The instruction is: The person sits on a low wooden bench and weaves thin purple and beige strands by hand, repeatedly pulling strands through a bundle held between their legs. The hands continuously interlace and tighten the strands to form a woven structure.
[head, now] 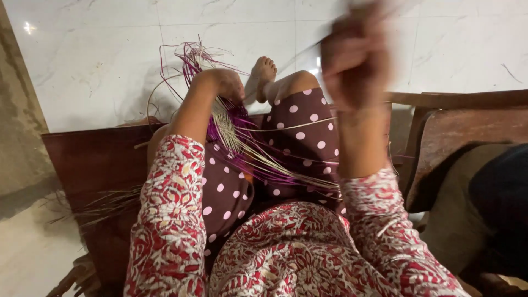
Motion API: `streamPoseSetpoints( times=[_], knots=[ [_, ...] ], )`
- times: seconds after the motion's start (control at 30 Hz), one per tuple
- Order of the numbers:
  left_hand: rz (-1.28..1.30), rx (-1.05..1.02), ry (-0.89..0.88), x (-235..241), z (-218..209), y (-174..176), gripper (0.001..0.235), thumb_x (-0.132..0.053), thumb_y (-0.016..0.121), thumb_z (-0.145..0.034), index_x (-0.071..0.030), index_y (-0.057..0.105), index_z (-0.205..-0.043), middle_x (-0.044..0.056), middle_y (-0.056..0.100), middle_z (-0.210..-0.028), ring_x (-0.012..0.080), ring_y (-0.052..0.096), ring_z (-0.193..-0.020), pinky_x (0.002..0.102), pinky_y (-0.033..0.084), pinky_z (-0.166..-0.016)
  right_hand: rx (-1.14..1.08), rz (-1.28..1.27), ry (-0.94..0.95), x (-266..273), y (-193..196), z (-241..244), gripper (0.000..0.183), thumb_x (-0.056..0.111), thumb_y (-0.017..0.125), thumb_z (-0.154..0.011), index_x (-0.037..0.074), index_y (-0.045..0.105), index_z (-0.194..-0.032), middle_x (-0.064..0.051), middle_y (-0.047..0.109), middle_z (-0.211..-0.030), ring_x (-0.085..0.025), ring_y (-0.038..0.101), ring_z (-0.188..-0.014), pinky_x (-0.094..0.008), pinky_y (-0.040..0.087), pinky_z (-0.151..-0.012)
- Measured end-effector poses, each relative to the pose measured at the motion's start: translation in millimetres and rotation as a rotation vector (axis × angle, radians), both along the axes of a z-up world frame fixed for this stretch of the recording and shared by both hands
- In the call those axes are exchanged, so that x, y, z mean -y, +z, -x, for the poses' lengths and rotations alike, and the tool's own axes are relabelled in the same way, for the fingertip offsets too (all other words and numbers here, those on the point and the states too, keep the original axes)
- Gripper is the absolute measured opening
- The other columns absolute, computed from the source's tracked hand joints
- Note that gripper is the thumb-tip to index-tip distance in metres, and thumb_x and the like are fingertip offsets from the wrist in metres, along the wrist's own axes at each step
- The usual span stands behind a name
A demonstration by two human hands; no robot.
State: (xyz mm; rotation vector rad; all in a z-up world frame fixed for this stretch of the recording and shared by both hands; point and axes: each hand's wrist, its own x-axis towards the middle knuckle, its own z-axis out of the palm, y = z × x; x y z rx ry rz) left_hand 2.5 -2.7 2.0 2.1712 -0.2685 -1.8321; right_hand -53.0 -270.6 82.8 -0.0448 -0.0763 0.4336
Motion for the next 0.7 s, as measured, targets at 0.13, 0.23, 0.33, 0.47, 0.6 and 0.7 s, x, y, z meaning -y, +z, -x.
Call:
streamPoseSetpoints(
  times=[0.13, 0.23, 0.33, 0.47, 0.6, 0.7],
  knots=[
    [0.048, -0.056, 0.138, -3.5, 3.7, -16.2, 0.023, 0.004, 0.062, -0.091, 0.002, 0.071, -0.112, 0.017, 0.066, -0.13, 0.0336, 0.061, -0.122, 0.042, 0.048, -0.112, 0.191, 1.197, 0.091, -96.0, -23.0, -7.8, 0.021, 0.019, 0.063, -0.101, 0.004, 0.061, -0.115, -0.01, 0.069, -0.099, -0.019, 0.072, -0.083, -0.026, 0.063, -0.074],
    [-0.094, 0.181, 0.006, -7.3, 19.4, -42.2, 0.014, -0.003, 0.057, -0.095, -0.007, 0.053, -0.083, 0.004, 0.052, -0.075, 0.0163, 0.052, -0.065, 0.029, 0.048, -0.06, 0.393, 2.054, 0.667, -123.2, -92.6, 3.9, 0.037, 0.009, 0.046, -0.11, 0.006, 0.054, -0.074, -0.002, 0.056, -0.067, -0.013, 0.05, -0.055, -0.018, 0.043, -0.047],
    [-0.009, 0.559, -0.413, -9.8, 31.3, -48.9, 0.027, -0.024, 0.073, -0.095, -0.002, 0.07, -0.079, 0.012, 0.067, -0.07, 0.0248, 0.067, -0.068, 0.042, 0.062, -0.078, 0.604, 2.051, 1.019, -136.4, -159.9, 14.2, 0.034, -0.004, 0.051, -0.105, 0.007, 0.065, -0.135, -0.009, 0.075, -0.102, -0.008, 0.053, -0.047, -0.018, 0.048, -0.04],
    [0.131, 0.632, -0.173, -27.3, 34.7, -49.3, 0.022, -0.018, 0.079, -0.083, -0.007, 0.065, -0.096, 0.013, 0.066, -0.097, 0.0339, 0.067, -0.097, 0.05, 0.055, -0.087, 0.223, 1.92, 0.722, -133.5, -121.6, 25.5, 0.046, 0.031, 0.046, -0.102, -0.005, 0.071, -0.114, -0.019, 0.072, -0.102, -0.029, 0.071, -0.086, -0.035, 0.058, -0.078],
    [0.175, 0.486, -0.096, -35.4, 31.0, -63.5, 0.024, -0.033, 0.075, -0.077, -0.021, 0.069, -0.097, 0.008, 0.073, -0.105, 0.033, 0.067, -0.116, 0.052, 0.046, -0.103, -0.714, 0.891, 0.043, -108.9, -136.3, 25.1, 0.025, 0.018, 0.05, -0.103, 0.014, 0.056, -0.079, 0.008, 0.048, -0.068, -0.004, 0.053, -0.057, -0.012, 0.037, -0.05],
    [0.19, 0.47, -0.089, -32.0, 26.5, -54.5, 0.02, -0.031, 0.075, -0.075, -0.019, 0.073, -0.091, 0.013, 0.075, -0.101, 0.0371, 0.069, -0.11, 0.053, 0.049, -0.097, -0.781, 0.768, -0.167, -13.8, -232.9, -19.2, 0.029, 0.013, 0.048, -0.101, 0.014, 0.044, -0.072, 0.006, 0.037, -0.065, -0.008, 0.046, -0.054, -0.02, 0.022, -0.052]
  ],
)
